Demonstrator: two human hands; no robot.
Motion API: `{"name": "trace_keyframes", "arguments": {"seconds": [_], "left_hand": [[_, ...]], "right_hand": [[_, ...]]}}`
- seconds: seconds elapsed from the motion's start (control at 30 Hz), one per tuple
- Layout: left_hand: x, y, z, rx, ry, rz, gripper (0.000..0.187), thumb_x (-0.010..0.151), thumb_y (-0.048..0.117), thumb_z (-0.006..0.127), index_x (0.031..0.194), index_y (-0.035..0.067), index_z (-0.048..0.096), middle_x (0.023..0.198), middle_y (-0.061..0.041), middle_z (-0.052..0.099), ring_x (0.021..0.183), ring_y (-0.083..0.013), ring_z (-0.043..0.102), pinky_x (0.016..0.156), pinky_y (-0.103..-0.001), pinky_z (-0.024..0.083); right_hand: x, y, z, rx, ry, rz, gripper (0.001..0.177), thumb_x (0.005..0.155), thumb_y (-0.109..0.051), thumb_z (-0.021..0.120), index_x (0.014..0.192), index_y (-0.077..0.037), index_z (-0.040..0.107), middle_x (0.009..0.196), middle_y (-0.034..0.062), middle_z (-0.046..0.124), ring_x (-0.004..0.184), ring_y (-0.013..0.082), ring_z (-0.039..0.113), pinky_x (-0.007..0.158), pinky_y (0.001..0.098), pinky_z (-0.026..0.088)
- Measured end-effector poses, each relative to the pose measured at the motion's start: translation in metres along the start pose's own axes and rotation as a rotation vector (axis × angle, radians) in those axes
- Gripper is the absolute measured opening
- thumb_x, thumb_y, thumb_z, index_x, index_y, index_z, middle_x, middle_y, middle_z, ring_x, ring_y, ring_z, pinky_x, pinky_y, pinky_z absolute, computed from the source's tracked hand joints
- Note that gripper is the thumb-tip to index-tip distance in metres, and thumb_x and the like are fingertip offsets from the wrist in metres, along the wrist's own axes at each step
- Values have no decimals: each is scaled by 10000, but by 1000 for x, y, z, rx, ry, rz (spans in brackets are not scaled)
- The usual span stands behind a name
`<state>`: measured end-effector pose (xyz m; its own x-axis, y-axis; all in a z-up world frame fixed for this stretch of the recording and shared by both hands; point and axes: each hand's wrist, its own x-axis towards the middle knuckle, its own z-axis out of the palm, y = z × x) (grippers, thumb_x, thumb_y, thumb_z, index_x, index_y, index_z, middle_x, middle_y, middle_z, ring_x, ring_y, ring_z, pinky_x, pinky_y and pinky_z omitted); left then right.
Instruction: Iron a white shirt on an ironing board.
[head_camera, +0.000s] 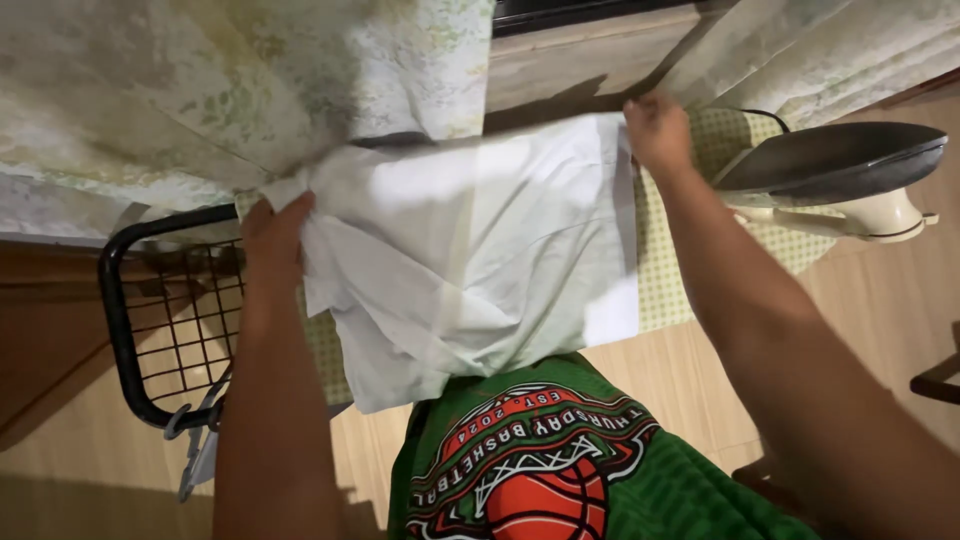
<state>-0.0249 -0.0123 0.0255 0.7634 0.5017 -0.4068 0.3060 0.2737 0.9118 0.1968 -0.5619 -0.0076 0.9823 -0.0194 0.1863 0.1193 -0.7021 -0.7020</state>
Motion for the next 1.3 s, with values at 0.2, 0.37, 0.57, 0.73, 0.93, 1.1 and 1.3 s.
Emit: {"name": "trace_keyframes", "arguments": {"seconds": [0.2, 0.37, 0.57, 0.73, 0.93, 1.1, 1.3], "left_hand": [[-68, 33, -7, 519, -224, -176, 539, 774, 226, 878, 1207, -31, 689, 1020, -188, 747, 771, -275, 647, 623, -428, 465], [-82, 6, -5, 649, -203, -106, 448, 742, 198, 879, 1089, -41, 730, 981, -152, 771, 795, -227, 717, 704, -356, 571], [-100, -12, -10, 362, -114, -109, 444, 786, 158, 793, 1178, -32, 703, 1068, -148, 767, 874, -241, 721, 747, -354, 574], [-122, -15, -4, 150, -203, -352, 601, 720, 123, 829, 1268, -18, 627, 1129, -142, 741, 974, -284, 731, 807, -424, 611], [-156, -18, -11, 105, -240, -351, 596, 744, 103, 822, 1262, -71, 585, 1162, -196, 724, 1017, -325, 735, 858, -460, 631], [-205, -35, -14, 243, -182, -232, 576, 760, 122, 834, 1250, -92, 619, 1153, -205, 739, 999, -299, 737, 831, -397, 611], [-226, -12, -9, 190, -179, -309, 535, 804, 155, 799, 1245, -110, 650, 1121, -224, 747, 942, -332, 730, 791, -438, 590]], "right_hand": [[-136, -26, -69, -332, -485, 381, 505, 839, -463, 780, 1039, 1, 760, 927, 211, 749, 829, 301, 737, 802, 428, 566], [-187, -104, -88, -407, -516, 443, 485, 836, -460, 753, 1043, -22, 779, 955, 208, 757, 864, 317, 726, 819, 438, 563], [-211, -80, -95, -124, -371, 484, 380, 842, -322, 756, 1022, 12, 729, 892, 172, 747, 783, 278, 725, 712, 400, 573], [-230, -64, -111, 251, -444, 719, 316, 843, -241, 762, 1042, -5, 699, 869, 103, 724, 680, 190, 663, 576, 364, 539], [-249, -1, -145, 435, -493, 724, 393, 940, -316, 723, 997, 72, 690, 830, 98, 682, 678, 168, 624, 644, 333, 549], [-271, 2, -164, 254, -517, 789, 455, 932, -382, 712, 1016, 65, 692, 922, 109, 695, 821, 181, 652, 786, 339, 577], [-275, -2, -175, 337, -562, 820, 473, 925, -387, 707, 1067, 65, 690, 943, 105, 674, 842, 177, 630, 812, 350, 557]]}}
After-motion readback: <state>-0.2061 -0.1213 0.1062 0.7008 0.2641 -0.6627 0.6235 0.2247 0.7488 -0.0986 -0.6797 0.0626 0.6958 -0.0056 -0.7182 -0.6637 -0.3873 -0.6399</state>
